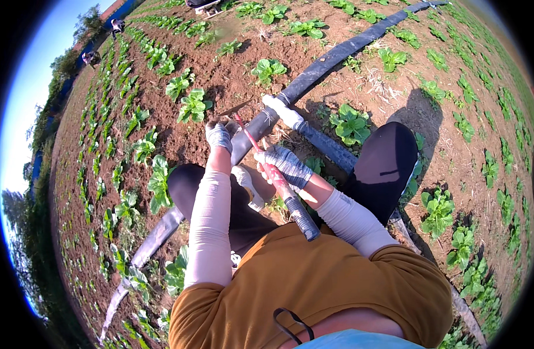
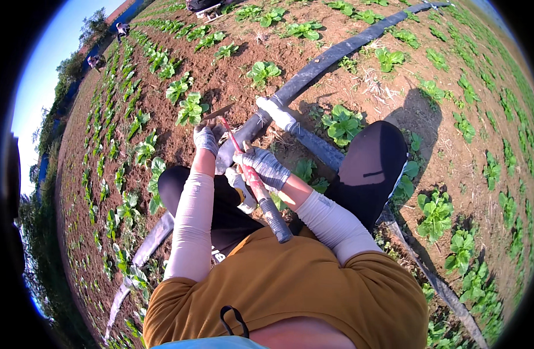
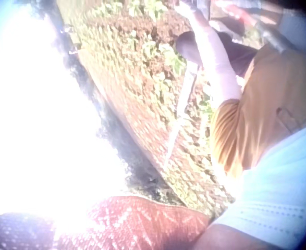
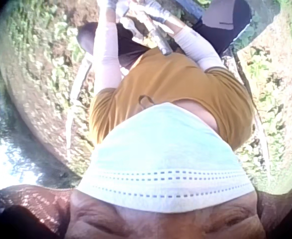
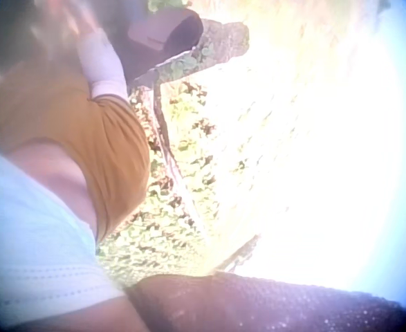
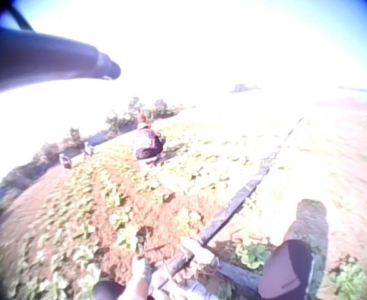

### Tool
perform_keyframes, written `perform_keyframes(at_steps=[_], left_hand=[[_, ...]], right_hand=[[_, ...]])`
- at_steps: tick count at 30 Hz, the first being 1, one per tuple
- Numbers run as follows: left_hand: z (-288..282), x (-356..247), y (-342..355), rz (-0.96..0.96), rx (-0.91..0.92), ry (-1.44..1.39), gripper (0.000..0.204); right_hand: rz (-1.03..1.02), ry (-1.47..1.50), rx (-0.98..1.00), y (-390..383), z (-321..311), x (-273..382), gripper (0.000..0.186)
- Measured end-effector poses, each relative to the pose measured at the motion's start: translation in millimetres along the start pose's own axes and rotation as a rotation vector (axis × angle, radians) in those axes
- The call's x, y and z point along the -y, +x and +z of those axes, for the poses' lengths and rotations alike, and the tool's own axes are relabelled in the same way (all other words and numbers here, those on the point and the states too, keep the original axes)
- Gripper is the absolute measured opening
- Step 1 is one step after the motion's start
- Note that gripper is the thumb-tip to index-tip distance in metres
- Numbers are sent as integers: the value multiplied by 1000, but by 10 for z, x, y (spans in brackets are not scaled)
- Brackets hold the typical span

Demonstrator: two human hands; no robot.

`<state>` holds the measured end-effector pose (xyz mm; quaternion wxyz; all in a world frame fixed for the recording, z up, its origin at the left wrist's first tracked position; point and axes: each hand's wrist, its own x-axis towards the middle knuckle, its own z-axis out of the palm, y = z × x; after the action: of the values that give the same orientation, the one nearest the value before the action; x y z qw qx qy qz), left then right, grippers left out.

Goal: The person kneels in a field and uses a red-handled tool to puncture a black irrigation pipe. They then insert a white plastic connector into the hole and secure it by hand.

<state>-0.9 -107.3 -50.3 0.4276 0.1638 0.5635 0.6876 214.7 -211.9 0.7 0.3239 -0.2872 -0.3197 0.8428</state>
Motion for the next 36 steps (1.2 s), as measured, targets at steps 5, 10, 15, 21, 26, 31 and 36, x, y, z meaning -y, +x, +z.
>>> perform_keyframes(at_steps=[5, 10, 15, 21, 26, 31, 36], left_hand=[[112, -52, -390, -437, 470, 426, 45], [267, 47, -655, -611, 717, 137, 40], [142, -26, -458, -507, 774, -144, 27], [398, -90, -844, -597, 1041, -89, 65], [854, 43, -871, -803, 1028, 144, 69], [1327, 164, -972, -890, 1084, 177, 62], [1563, 409, -884, -884, 850, 278, 59]], right_hand=[[-250, -374, -234, 131, -208, 2, 25], [-511, -971, -325, 205, -289, -82, 54], [-307, -481, -456, 178, -264, 39, 33], [-548, -105, -626, 471, -531, 14, 25], [-693, 81, -693, 794, -820, 26, 20], [-564, 274, -608, 442, -871, 428, 13], [-652, 246, -571, 290, -1034, 465, 23]])
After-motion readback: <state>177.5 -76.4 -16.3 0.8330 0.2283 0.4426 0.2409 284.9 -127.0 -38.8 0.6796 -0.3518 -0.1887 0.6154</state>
